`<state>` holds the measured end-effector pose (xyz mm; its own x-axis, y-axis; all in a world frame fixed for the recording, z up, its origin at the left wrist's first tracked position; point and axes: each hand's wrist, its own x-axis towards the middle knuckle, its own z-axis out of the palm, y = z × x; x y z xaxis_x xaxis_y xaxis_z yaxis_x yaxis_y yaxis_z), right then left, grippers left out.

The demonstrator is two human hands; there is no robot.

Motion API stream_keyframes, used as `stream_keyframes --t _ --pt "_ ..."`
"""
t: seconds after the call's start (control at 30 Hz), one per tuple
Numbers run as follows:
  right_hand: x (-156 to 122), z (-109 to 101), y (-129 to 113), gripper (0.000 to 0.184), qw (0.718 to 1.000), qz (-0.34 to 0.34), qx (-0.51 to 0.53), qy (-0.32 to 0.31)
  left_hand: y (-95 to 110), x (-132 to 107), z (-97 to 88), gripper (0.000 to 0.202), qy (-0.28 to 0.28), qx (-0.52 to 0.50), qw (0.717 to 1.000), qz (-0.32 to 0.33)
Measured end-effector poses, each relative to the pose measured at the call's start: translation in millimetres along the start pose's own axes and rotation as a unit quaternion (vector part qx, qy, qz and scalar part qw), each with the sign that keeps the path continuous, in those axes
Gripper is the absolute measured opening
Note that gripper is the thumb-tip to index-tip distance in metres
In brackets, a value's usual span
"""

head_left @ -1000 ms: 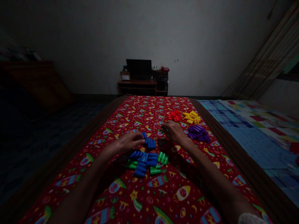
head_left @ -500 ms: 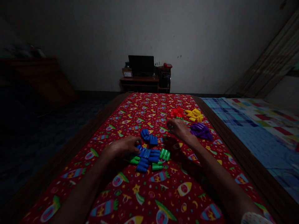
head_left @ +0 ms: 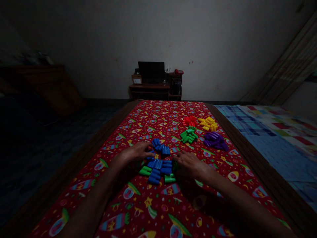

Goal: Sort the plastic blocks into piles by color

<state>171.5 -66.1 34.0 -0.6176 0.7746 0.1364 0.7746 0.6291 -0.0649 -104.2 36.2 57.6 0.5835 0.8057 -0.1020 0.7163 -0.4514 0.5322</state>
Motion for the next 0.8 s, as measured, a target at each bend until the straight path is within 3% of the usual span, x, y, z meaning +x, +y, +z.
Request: stream_keyframes --t 0.17,0.3,0.43,0.63,0.8 --pt "-25.1 33.7 28.7 0.060 0.993 0.011 0.023 0.119 44.2 -7.8 25.9 0.044 0.099 0.058 0.985 0.131" --pt "-13.1 28.6 61.7 0.062 0.980 0.095 0.002 0.176 74.8 -18.2 59.6 0.054 0.026 0.129 0.962 0.241" --pt "5.6 22.4 83.5 0.051 0.976 0.123 -0.007 0.180 79.4 -17.6 76.9 0.052 -0.011 0.201 0.953 0.229" --pt "7.1 35.4 88.5 0.051 0.974 0.155 -0.039 0.161 62.9 0.6 58.8 0.030 0.035 0.186 0.960 0.207" --pt "13.6 13.4 56.5 0.043 0.979 0.100 0.008 0.179 40.0 14.4 21.9 0.025 0.122 0.064 0.970 0.202"
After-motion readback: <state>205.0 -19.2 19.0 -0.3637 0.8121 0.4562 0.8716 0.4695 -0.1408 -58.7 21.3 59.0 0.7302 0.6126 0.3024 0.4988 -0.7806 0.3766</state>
